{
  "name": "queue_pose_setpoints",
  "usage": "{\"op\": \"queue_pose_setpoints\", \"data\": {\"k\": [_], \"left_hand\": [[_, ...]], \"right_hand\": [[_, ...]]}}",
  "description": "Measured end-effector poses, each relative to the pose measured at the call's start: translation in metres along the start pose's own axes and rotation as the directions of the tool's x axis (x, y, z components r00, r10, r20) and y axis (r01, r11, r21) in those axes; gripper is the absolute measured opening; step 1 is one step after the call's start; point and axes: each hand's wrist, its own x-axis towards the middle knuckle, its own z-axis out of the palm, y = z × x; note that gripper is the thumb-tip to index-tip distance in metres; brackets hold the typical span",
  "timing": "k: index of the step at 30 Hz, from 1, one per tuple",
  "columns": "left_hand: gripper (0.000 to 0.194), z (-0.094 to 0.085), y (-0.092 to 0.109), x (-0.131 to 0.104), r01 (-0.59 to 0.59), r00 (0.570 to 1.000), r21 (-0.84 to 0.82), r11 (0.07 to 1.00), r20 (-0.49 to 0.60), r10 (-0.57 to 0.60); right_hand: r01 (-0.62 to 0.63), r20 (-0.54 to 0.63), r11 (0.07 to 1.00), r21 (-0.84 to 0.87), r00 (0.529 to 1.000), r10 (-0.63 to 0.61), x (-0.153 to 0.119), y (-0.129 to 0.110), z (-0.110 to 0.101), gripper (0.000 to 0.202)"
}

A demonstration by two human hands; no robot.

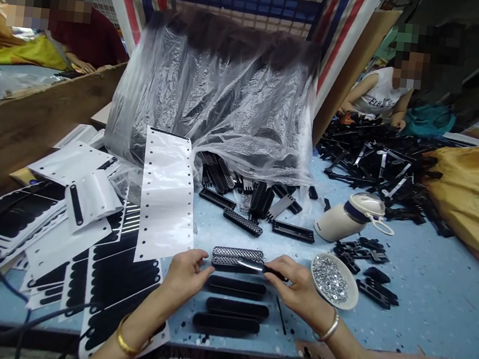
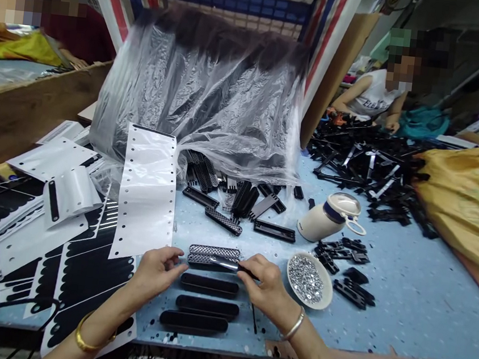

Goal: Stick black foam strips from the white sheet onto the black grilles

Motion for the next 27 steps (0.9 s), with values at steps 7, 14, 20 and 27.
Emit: {"op": "queue_pose_setpoints", "data": {"k": [7, 14, 20, 27], "left_hand": [[0.024, 0.012, 0.0, 0.008, -0.107, 0.989, 0.052, 0.993, 0.113, 0.1], [0.027, 0.009, -0.003, 0.002, -0.047, 0.994, -0.079, 0.996, 0.095, 0.055], [0.021, 0.006, -0.003, 0.0, -0.051, 0.99, -0.135, 0.99, 0.126, 0.068], [0.021, 0.007, -0.004, -0.001, -0.034, 0.99, -0.131, 0.991, 0.128, 0.051]], "right_hand": [[0.011, 0.052, 1.0, 0.015, 0.999, -0.012, 0.008, 0.02, 0.018, 0.016], [0.139, 0.064, 0.983, -0.124, 0.989, -0.131, 0.011, 0.017, 0.026, 0.017], [0.189, 0.166, 0.968, -0.165, 0.973, -0.162, 0.02, 0.012, 0.028, 0.017], [0.186, 0.194, 0.968, -0.166, 0.969, -0.152, 0.022, 0.006, 0.03, 0.018]]}}
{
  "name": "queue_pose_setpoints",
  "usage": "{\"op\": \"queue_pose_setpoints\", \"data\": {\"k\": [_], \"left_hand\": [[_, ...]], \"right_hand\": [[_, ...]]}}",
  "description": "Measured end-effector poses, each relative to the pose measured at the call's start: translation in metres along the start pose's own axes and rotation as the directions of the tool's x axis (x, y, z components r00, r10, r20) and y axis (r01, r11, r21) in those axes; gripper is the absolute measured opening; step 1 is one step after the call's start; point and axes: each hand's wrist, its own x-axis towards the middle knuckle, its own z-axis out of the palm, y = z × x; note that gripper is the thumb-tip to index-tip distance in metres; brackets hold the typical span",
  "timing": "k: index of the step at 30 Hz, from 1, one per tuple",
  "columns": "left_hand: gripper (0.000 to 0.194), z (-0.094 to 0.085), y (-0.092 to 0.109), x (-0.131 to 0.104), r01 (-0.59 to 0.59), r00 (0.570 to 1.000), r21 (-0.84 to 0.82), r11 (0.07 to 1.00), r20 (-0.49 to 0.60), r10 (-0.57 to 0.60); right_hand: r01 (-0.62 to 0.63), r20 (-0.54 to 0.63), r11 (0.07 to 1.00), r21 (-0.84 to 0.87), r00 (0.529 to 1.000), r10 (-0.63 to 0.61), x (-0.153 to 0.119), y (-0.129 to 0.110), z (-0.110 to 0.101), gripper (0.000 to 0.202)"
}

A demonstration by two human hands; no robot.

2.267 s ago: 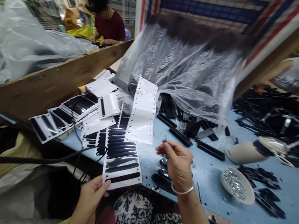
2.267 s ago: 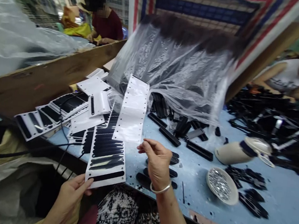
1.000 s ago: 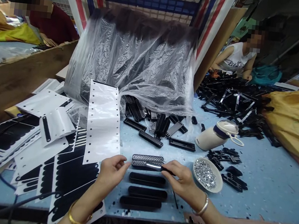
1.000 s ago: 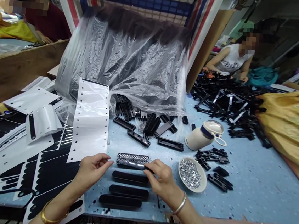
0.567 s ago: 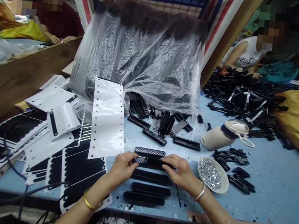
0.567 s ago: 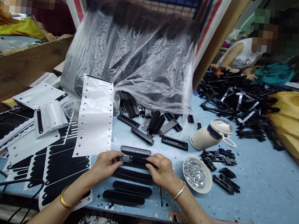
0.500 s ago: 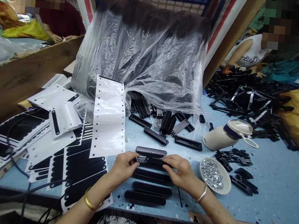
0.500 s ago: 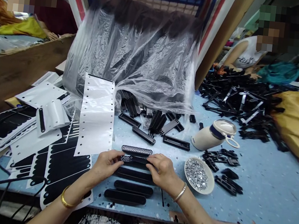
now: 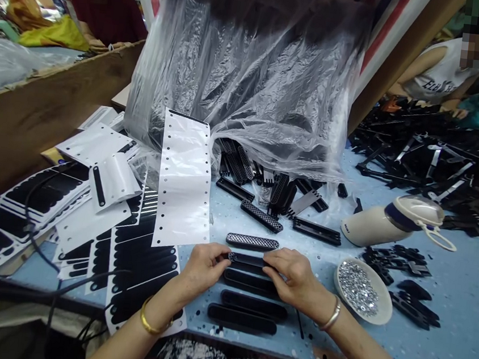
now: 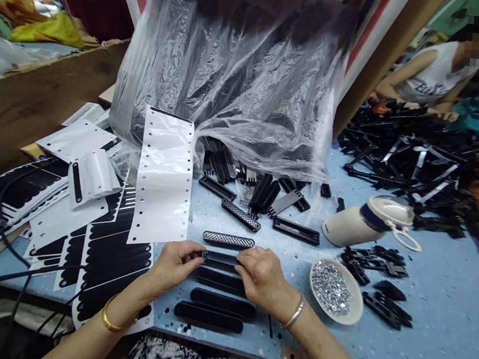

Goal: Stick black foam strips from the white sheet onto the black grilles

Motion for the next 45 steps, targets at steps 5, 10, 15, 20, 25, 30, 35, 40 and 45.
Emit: {"op": "queue_pose_setpoints", "data": {"k": [5, 10, 15, 20, 25, 30, 35, 40, 45], "left_hand": [[0.02, -0.001, 0.0, 0.0, -0.003, 1.0, -0.006, 1.0, 0.006, 0.003], [0.021, 0.0, -0.003, -0.001, -0.02, 1.0, 0.0, 1.0, 0.007, 0.02], [0.021, 0.0, -0.004, -0.001, -0.021, 1.0, 0.003, 1.0, 0.009, 0.021], [0.021, 0.0, -0.004, -0.001, -0.01, 1.0, 0.007, 1.0, 0.001, 0.01], [0.02, 0.0, -0.003, -0.001, -0.013, 1.0, 0.006, 1.0, 0.0, 0.013], [0.019, 0.0, -0.003, -0.001, -0.043, 0.999, 0.051, 0.998, -0.009, 0.043], [0.018, 0.0, -0.003, -0.001, -0.069, 0.997, 0.077, 0.995, -0.015, 0.07], [0.018, 0.0, -0.003, -0.001, -0.08, 0.997, 0.093, 0.992, -0.016, 0.082], [0.015, 0.002, -0.005, -0.001, -0.086, 0.995, 0.082, 0.993, -0.034, 0.09]], "right_hand": [[-0.001, 0.015, 1.0, -0.03, 1.0, 0.001, 0.002, -0.004, 0.001, 0.018], [0.004, 0.024, 0.999, -0.05, 1.0, -0.003, 0.004, -0.005, 0.003, 0.018], [0.004, 0.041, 0.998, -0.069, 0.999, -0.001, 0.005, -0.005, 0.003, 0.018], [0.005, 0.047, 0.997, -0.078, 0.999, -0.002, 0.006, -0.005, 0.005, 0.018], [0.005, 0.049, 0.996, -0.089, 0.999, -0.001, 0.006, -0.006, 0.006, 0.019], [0.012, 0.06, 0.994, -0.11, 0.998, -0.005, 0.006, -0.007, 0.006, 0.017], [0.017, 0.05, 0.995, -0.097, 0.999, -0.013, 0.007, -0.006, 0.005, 0.014], [0.001, 0.004, 0.998, -0.059, 1.0, 0.0, 0.005, -0.003, 0.009, 0.015], [-0.015, -0.014, 0.999, -0.046, 1.0, 0.015, 0.003, -0.002, 0.011, 0.014]]}}
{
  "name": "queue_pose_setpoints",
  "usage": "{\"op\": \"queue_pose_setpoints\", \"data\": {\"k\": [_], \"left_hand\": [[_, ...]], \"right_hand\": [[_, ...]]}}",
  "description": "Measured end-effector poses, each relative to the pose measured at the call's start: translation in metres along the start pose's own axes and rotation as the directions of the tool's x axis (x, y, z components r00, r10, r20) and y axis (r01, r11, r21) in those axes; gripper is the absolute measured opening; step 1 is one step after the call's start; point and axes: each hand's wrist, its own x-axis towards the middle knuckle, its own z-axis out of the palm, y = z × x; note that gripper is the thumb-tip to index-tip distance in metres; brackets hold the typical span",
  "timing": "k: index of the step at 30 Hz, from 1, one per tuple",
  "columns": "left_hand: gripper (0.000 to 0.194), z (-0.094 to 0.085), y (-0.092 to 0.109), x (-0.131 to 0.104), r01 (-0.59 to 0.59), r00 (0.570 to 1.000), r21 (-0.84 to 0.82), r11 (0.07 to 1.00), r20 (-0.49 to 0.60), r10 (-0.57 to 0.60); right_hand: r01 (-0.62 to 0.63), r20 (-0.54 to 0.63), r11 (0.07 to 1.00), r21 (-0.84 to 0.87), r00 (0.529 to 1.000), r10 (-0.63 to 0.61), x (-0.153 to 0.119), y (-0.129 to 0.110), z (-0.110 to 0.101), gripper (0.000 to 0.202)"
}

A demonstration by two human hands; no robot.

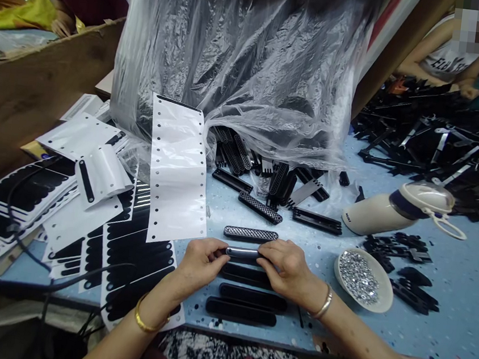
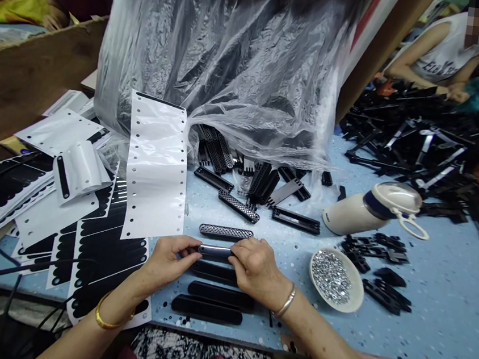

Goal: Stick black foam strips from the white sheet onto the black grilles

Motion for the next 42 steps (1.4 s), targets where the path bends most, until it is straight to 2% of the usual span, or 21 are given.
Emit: {"op": "queue_pose_setpoints", "data": {"k": [5, 7, 10, 15, 26, 34, 38, 42], "left_hand": [[0.022, 0.001, -0.003, 0.0, -0.053, 0.998, 0.006, 0.999, -0.028, 0.054], [0.022, -0.001, -0.004, 0.0, -0.144, 0.989, 0.031, 0.989, -0.021, 0.145], [0.018, -0.002, -0.005, 0.002, -0.305, 0.952, 0.075, 0.949, 0.012, 0.305], [0.019, -0.001, -0.007, 0.002, -0.406, 0.912, 0.109, 0.907, -0.005, 0.409], [0.019, -0.001, -0.003, 0.004, -0.448, 0.89, 0.107, 0.887, -0.034, 0.454], [0.02, -0.001, -0.003, 0.004, -0.428, 0.901, 0.105, 0.898, -0.022, 0.433], [0.021, -0.001, -0.005, 0.003, -0.411, 0.909, 0.103, 0.906, -0.02, 0.415], [0.021, -0.001, -0.005, 0.002, -0.394, 0.918, 0.095, 0.914, -0.015, 0.397]], "right_hand": [[-0.008, 0.0, 0.999, 0.035, 1.0, 0.008, 0.0, 0.0, 0.0, 0.013], [-0.019, -0.001, 0.997, 0.076, 1.0, 0.02, 0.0, 0.001, 0.001, 0.012], [-0.05, -0.011, 0.979, 0.197, 0.999, 0.053, 0.001, 0.006, 0.003, 0.012], [-0.098, -0.033, 0.933, 0.346, 0.993, 0.116, 0.0, 0.014, 0.005, 0.013], [-0.069, -0.044, 0.942, 0.329, 0.995, 0.088, -0.007, 0.013, 0.006, 0.017], [-0.001, -0.066, 0.952, 0.305, 0.998, 0.022, -0.009, 0.014, 0.005, 0.019], [0.081, -0.106, 0.972, 0.219, 0.993, -0.059, -0.012, 0.01, 0.005, 0.023], [0.091, -0.12, 0.987, 0.135, 0.99, -0.075, -0.015, 0.007, 0.007, 0.026]]}}
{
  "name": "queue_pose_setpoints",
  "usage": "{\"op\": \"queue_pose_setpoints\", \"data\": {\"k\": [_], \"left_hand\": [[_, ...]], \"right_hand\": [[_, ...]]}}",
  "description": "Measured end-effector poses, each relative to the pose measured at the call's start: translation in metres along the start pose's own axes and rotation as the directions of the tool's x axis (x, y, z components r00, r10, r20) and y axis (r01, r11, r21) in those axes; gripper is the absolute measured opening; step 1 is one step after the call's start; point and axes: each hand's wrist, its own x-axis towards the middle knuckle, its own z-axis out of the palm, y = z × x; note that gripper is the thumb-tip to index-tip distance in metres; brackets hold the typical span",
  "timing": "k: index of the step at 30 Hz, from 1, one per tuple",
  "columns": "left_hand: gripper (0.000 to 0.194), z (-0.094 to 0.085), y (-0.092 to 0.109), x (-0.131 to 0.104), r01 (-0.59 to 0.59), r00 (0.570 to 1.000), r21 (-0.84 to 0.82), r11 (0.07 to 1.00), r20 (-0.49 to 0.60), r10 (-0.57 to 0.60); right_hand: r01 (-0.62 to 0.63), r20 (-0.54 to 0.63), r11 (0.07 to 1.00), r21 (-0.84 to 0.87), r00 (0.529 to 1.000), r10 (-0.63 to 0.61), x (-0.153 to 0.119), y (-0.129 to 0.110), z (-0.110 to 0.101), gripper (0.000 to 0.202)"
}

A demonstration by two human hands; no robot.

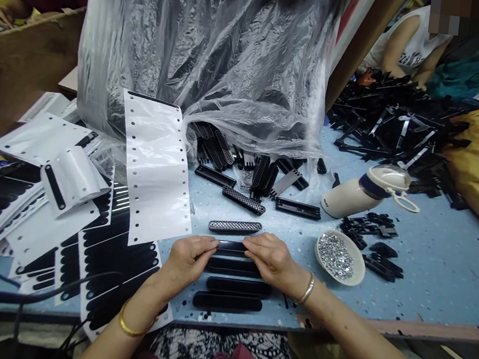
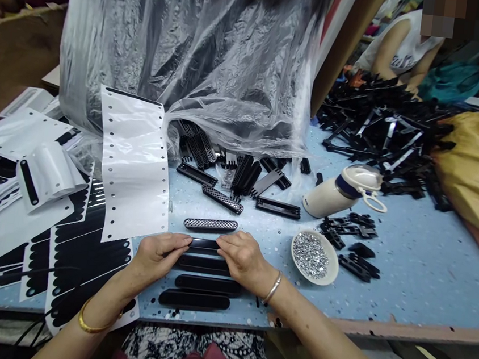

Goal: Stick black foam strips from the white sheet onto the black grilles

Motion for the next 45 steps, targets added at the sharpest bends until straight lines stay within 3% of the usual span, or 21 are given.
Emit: {"op": "queue_pose_setpoints", "data": {"k": [6, 10, 15, 20, 24, 28, 31, 34, 40, 45], "left_hand": [[0.021, 0.0, 0.001, 0.001, -0.012, 1.0, 0.014, 1.0, 0.0, 0.012], [0.019, -0.001, 0.0, 0.002, -0.009, 1.0, 0.024, 1.0, -0.006, 0.01], [0.018, -0.001, 0.0, 0.002, 0.011, 1.0, 0.028, 1.0, -0.002, -0.011], [0.018, -0.001, -0.002, 0.002, 0.003, 1.0, 0.081, 0.997, -0.003, -0.003], [0.022, -0.004, 0.003, 0.003, -0.082, 0.996, 0.159, 0.984, -0.026, 0.088], [0.023, -0.007, 0.029, 0.007, -0.244, 0.959, 0.3, 0.922, -0.067, 0.275], [0.024, 0.001, 0.05, 0.014, -0.345, 0.932, 0.237, 0.908, -0.031, 0.362], [0.021, 0.017, 0.058, 0.025, -0.379, 0.924, 0.186, 0.906, 0.016, 0.383], [0.016, 0.045, 0.05, 0.042, -0.295, 0.935, 0.153, 0.943, 0.251, 0.252], [0.014, 0.055, 0.042, 0.043, -0.281, 0.929, 0.162, 0.946, 0.294, 0.225]], "right_hand": [[-0.052, 0.028, 0.998, 0.045, 0.998, 0.051, -0.001, 0.004, -0.003, 0.022], [-0.143, 0.062, 0.988, 0.062, 0.988, 0.139, -0.007, 0.007, -0.021, 0.02], [-0.246, -0.001, 0.969, -0.007, 0.969, 0.246, -0.022, 0.01, -0.049, 0.024], [-0.336, -0.002, 0.942, 0.01, 0.942, 0.337, -0.027, 0.009, -0.05, 0.014], [-0.366, 0.009, 0.928, 0.069, 0.93, 0.367, -0.022, 0.003, -0.043, 0.016], [-0.392, 0.008, 0.914, 0.106, 0.919, 0.393, -0.019, 0.0, -0.038, 0.022], [-0.396, -0.001, 0.91, 0.125, 0.917, 0.399, -0.019, 0.002, -0.037, 0.021], [-0.361, -0.037, 0.924, 0.124, 0.929, 0.368, -0.021, 0.002, -0.037, 0.017], [-0.339, -0.04, 0.935, 0.108, 0.938, 0.345, -0.022, 0.004, -0.03, 0.025], [-0.38, 0.009, 0.919, 0.108, 0.925, 0.381, -0.02, 0.009, -0.026, 0.021]]}}
